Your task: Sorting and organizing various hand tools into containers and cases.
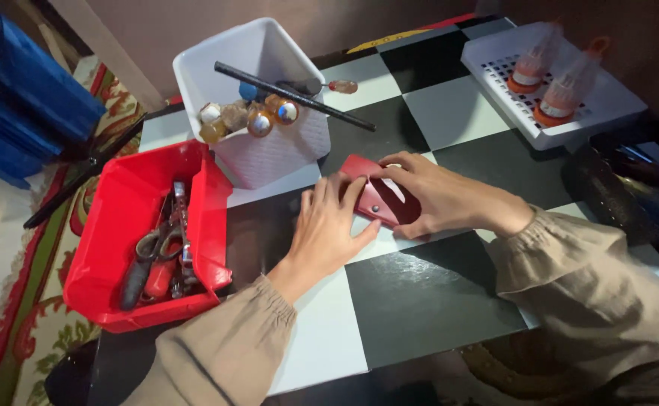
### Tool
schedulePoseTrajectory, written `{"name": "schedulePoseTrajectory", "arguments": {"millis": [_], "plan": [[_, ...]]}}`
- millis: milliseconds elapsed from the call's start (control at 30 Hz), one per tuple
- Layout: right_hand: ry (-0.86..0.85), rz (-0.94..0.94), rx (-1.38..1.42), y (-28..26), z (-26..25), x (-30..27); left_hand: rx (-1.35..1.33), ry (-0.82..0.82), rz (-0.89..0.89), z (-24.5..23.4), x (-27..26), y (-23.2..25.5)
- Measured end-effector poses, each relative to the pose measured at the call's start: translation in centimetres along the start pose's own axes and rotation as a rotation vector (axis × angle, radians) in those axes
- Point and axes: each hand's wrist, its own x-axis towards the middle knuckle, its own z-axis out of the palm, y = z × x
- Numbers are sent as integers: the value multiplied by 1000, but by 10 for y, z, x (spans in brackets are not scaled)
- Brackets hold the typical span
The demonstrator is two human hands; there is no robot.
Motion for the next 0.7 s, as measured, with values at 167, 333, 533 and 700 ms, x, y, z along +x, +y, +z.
{"name": "schedulePoseTrajectory", "arguments": {"millis": [167,333,533,700], "plan": [[-201,89,50,4,-3,-1,-26,136,126,-14,3,5],[-188,-12,90,11,5,-3,-28,12,64,3,7,-1],[-32,-207,-240,1,30,-8,-16,54,25,10,5,-2],[152,-275,-543,2,60,-24,145,-16,6,9,3,-1]]}}
